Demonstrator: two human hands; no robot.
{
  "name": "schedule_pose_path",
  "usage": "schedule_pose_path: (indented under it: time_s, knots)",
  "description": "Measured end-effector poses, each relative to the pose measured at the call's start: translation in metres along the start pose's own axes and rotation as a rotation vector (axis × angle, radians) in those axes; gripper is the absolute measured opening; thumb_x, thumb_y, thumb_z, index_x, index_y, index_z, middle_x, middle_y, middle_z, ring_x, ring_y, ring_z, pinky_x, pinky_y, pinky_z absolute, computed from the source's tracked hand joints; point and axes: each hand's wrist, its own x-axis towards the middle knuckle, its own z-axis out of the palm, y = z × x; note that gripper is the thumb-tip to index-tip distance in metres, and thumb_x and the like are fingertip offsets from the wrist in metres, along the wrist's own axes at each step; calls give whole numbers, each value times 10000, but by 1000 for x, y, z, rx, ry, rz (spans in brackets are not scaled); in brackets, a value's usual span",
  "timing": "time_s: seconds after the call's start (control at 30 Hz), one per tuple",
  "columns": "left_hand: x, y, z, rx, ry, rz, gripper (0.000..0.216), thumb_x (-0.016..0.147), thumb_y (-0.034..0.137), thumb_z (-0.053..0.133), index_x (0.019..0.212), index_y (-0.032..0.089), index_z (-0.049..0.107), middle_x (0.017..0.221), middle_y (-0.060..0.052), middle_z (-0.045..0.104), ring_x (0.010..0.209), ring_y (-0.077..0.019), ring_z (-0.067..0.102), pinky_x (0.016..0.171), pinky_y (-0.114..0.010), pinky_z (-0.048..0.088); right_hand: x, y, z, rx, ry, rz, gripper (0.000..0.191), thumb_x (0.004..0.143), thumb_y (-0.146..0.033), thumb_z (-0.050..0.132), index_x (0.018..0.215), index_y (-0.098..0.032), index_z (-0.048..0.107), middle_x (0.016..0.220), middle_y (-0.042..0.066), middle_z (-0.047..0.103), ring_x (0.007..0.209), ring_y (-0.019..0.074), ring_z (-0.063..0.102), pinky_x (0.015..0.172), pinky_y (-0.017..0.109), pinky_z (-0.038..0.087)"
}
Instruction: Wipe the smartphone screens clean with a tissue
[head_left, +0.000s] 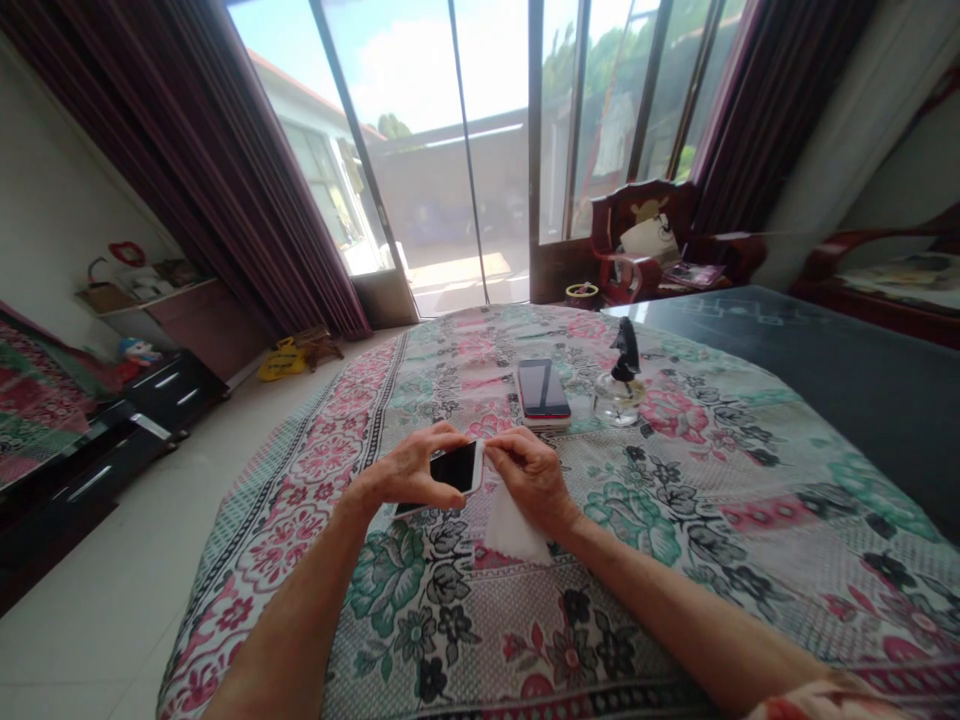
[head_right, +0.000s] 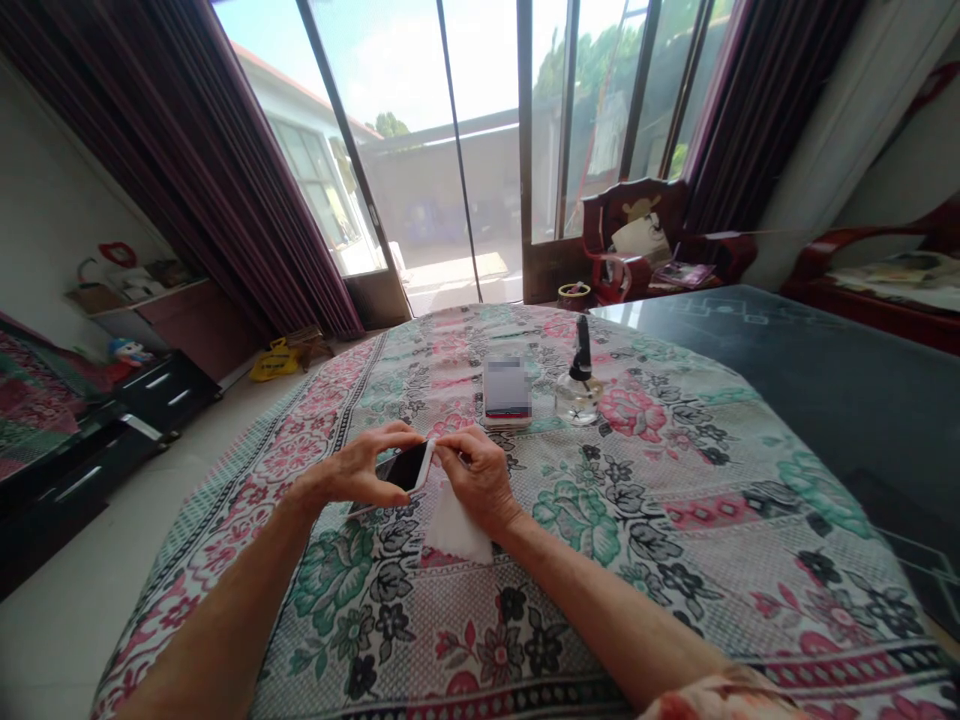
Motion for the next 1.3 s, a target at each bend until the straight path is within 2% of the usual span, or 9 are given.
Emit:
schedule_pose_path:
  time_s: [0.33, 0.93, 1.3]
  knots:
    - [-3, -2, -7, -38, 56, -22, 579, 584, 314, 771, 1123, 198, 597, 1024, -32, 572, 951, -219, 549, 886, -374, 447, -12, -22, 1, 22, -61, -138, 103, 841, -198, 590, 836, -215, 691, 797, 36, 635, 777, 150, 600, 711, 294, 499]
    - [-1, 3, 1, -58, 22, 60, 651, 570, 347, 780, 1169, 188, 583, 1041, -48, 576, 966, -225, 564, 872, -386, 469, 0, -8, -7, 0, -15, -34, 102, 833, -235, 599, 805, -203, 693, 793, 38, 635, 734, 150, 596, 662, 273, 487]
    - [-4, -2, -6, -79, 40, -8, 584, 586, 317, 776, 1133, 208, 600, 1054, -31, 580, 985, -228, 557, 898, -374, 450, -12, -26, -2, 26, -68, -144, 98, 840, -188, 584, 814, -209, 676, 800, 36, 631, 776, 155, 597, 715, 304, 494]
